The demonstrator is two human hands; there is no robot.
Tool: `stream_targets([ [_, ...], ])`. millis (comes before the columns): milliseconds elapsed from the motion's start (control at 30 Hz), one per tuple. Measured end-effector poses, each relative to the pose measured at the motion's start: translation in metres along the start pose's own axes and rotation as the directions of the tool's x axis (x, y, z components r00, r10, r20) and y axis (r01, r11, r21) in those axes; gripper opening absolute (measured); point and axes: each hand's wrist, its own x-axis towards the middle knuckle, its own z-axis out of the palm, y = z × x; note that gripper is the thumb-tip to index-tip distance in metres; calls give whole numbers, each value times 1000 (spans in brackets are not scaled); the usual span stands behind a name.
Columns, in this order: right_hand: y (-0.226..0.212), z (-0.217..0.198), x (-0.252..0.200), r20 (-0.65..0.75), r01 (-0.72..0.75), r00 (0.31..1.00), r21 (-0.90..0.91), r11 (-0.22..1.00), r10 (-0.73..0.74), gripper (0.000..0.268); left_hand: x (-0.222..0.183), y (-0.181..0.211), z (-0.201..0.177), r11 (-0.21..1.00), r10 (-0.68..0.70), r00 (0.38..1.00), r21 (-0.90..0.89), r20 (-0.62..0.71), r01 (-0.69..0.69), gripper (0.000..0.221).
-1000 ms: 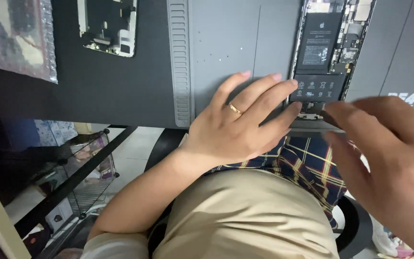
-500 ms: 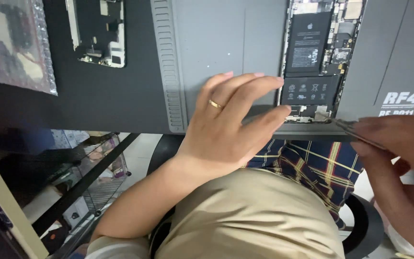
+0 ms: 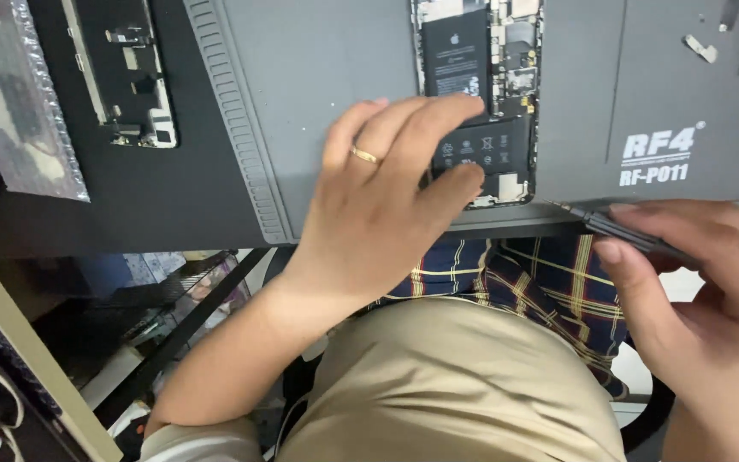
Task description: Repairing a smartphone by manipulating internal components and screws using precision tools like a screwdriver and tweezers.
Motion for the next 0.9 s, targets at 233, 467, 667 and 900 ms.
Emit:
stream_targets([
  [233, 5, -9, -1, 10, 34, 999, 48, 998, -35, 24, 18, 5, -15, 999, -39, 991, 21, 130, 36, 24],
  [467, 11, -10, -1, -7, 85, 996, 95, 992, -85, 20, 13, 6, -12, 999, -54, 980, 18, 190, 52, 20],
  [667, 2, -3, 6, -46, 179, 983, 79, 981, -176, 17, -8, 1, -12, 994, -110, 988, 39, 104, 106, 15],
  [900, 6, 10, 12, -65, 236, 971, 93, 967, -230, 14, -18, 0, -4, 992, -126, 984, 32, 125, 123, 11],
])
